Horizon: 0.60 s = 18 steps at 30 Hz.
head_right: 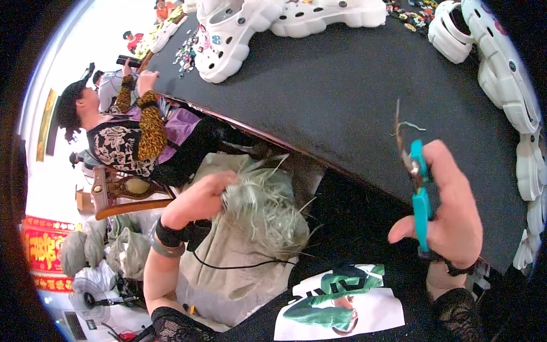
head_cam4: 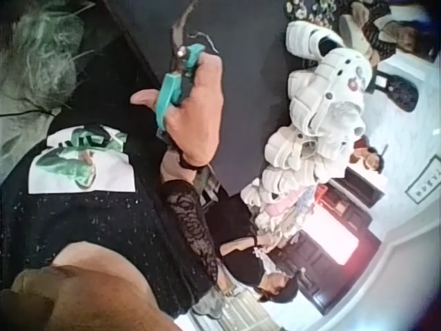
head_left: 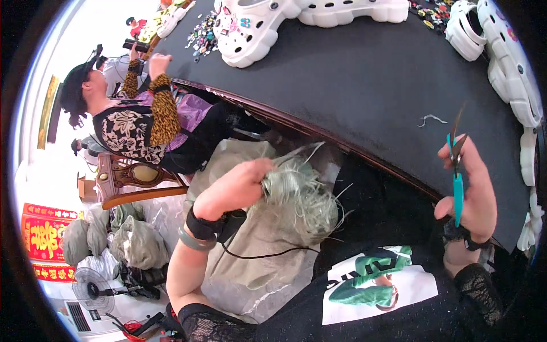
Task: Inspecting and preparing clogs by removing packaging and organizing decorative charms.
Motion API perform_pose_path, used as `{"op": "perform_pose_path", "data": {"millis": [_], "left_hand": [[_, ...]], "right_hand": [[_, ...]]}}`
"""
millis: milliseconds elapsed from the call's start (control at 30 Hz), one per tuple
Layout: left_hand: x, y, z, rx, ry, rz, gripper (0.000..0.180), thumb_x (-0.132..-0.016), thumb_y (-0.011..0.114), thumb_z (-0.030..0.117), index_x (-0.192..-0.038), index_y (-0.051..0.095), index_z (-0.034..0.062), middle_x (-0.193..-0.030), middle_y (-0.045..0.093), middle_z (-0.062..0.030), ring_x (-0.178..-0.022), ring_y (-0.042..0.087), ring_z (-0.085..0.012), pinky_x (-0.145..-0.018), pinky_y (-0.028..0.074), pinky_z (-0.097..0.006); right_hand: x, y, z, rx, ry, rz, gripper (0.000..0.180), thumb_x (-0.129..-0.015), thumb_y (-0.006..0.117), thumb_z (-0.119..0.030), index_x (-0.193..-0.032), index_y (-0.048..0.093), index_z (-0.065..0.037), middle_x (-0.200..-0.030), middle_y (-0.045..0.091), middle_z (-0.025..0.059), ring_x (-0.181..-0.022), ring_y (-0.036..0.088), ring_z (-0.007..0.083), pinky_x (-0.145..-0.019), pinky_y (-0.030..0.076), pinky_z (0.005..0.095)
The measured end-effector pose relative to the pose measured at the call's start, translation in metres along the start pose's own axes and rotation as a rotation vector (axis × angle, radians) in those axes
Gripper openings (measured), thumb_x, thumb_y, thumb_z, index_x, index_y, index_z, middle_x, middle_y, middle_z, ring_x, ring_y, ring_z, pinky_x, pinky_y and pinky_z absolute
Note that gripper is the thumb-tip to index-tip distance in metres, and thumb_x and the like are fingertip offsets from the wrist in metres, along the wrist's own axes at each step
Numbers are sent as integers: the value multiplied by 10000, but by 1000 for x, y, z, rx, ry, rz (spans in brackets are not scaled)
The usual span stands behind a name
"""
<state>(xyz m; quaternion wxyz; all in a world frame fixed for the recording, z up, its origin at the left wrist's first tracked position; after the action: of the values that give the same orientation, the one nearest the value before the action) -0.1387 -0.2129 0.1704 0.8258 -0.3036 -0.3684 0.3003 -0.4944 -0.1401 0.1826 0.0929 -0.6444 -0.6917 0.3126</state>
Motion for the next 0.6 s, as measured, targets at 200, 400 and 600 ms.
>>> {"op": "perform_pose_path", "data": {"millis": [200,400,600], "left_hand": [[-8,-31,25,975,61,140,269,-833,548,-23,-1095,594,15,-982,648,-25,-944,590,-116,-848,464,-267],[-25,-67,43,837,-30,104,285,-853,502,1,-1135,542,16,-924,591,-12,-793,546,-142,-745,458,-266],[-38,-96,69,390,244,218,344,-775,619,39,-1118,598,18,-938,624,-29,-783,558,-139,-724,455,-277]], "right_hand": [[-14,27,-19,31,-108,-227,692,-504,883,-346,-976,485,-33,-856,485,131,-736,506,345,-633,419,384],[-9,59,-21,18,-279,-437,641,-595,831,-428,-956,508,-8,-846,511,153,-754,544,354,-634,457,400],[2,94,-31,90,-460,-558,789,-620,777,-556,-981,476,78,-941,505,205,-855,547,357,-677,489,402]]}}
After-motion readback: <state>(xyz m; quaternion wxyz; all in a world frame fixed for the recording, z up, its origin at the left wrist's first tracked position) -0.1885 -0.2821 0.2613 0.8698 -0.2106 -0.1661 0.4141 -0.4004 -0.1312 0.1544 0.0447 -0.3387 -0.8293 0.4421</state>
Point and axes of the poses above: each hand's wrist, its own x-axis away from the middle knuckle, its own y-axis out of the palm, z = x × y, the point moved 3 cm from there along -x, towards the middle knuckle
